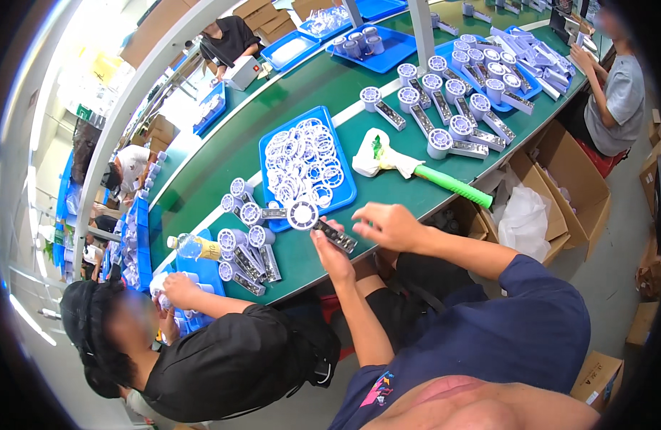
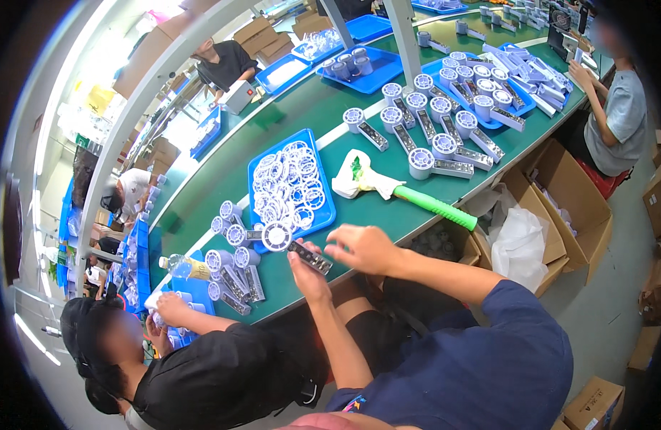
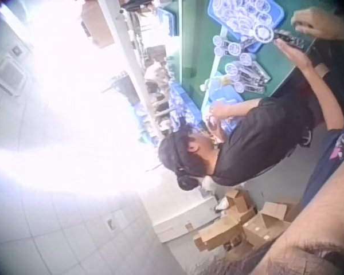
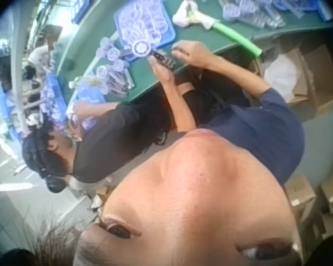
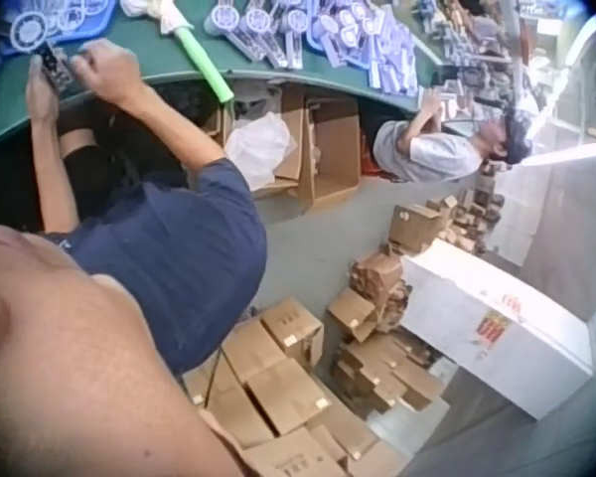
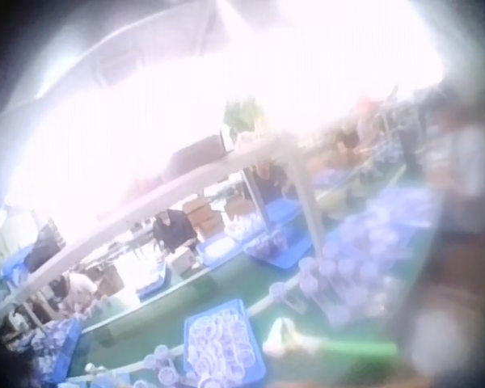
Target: Assembling the components of handheld electronic fans on a production line.
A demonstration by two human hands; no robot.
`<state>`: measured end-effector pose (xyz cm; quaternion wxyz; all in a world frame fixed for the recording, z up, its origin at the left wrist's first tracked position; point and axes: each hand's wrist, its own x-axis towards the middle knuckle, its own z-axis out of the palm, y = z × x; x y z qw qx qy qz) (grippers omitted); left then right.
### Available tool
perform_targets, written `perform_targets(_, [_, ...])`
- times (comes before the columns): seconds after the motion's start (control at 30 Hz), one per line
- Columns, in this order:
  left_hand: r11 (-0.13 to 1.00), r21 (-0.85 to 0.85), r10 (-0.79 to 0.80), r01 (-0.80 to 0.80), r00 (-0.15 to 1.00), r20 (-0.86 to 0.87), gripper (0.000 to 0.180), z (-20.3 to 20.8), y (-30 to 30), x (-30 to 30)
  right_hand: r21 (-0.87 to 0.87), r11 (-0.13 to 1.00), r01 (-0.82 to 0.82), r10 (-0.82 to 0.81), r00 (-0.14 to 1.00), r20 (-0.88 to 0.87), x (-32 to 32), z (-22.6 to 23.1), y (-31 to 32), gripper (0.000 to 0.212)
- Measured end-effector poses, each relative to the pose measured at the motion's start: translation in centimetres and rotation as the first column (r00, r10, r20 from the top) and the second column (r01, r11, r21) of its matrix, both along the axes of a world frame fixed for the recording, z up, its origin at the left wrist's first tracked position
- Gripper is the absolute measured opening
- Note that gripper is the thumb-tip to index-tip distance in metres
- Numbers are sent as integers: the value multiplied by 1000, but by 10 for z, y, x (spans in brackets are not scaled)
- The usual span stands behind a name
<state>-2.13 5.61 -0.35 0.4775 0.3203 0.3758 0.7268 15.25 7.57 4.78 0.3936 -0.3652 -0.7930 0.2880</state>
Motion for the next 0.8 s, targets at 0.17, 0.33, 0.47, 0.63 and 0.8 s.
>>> perform_targets(0.17, [996,85,35,-31,998,-55,44,51,22,29,-16,999,-29,31,988,150,-21,14,19,36])
perform_targets(0.33, [997,53,82,-64,852,-517,35,76,39,29,61,984,168,-174,978,112,-20,27,75,44])
perform_targets(0.47, [953,39,221,-300,603,-766,26,22,22,0,159,919,360,-392,877,280,-21,56,151,52])
perform_targets(0.63, [922,115,259,-370,367,-893,16,-7,0,-6,435,735,520,-666,676,315,-28,29,273,44])
perform_targets(0.8, [892,191,267,-409,137,-954,11,-9,7,3,108,831,545,-538,742,400,-35,11,367,55])
